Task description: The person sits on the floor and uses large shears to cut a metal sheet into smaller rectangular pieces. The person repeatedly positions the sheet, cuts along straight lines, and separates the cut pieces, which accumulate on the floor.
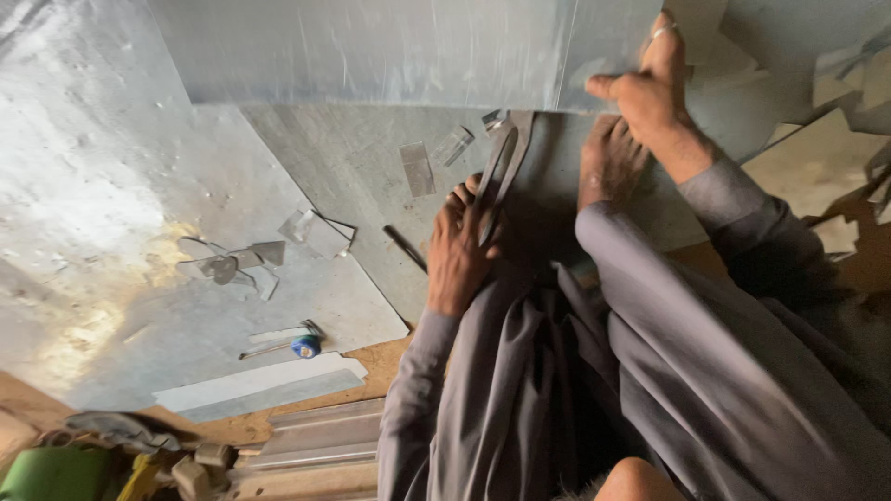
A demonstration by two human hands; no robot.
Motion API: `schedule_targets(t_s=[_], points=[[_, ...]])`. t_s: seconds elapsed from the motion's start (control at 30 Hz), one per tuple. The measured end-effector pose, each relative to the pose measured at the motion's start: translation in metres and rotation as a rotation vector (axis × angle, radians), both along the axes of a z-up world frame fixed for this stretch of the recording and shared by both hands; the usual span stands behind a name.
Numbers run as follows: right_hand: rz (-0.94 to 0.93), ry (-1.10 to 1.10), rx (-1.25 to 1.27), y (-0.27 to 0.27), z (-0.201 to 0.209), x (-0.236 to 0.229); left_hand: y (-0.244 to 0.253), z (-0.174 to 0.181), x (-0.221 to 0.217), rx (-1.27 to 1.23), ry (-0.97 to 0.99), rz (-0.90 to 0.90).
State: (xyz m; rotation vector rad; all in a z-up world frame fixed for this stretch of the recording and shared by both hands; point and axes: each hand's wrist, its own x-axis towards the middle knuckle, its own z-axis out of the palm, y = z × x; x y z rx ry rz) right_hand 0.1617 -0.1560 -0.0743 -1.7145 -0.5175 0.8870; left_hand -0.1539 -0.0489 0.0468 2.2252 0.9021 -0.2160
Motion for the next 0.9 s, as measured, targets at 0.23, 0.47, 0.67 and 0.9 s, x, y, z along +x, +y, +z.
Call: schedule_targets(t_s=[0.23, 0.47, 0.67, 0.9], points=[[-0.198, 0.329, 0.031, 0.042, 0.024, 0.034, -0.051, -0.007, -0.069, -0.157, 0.1, 0.254], [-0.153, 0.05, 0.079, 0.03, -0.042, 0.059, -0.079, -0.003, -0.129, -0.202, 0.151, 0.424], [-0.214, 0.124, 0.003, 0.015, -0.056, 0.018, -0.077, -0.006, -0.116, -0.337, -0.053, 0.388], [-0.299, 0.381, 0.068, 0.025, -0.032, -0.008, -0.053, -0.004, -0.086, -0.448, -0.061, 0.417]])
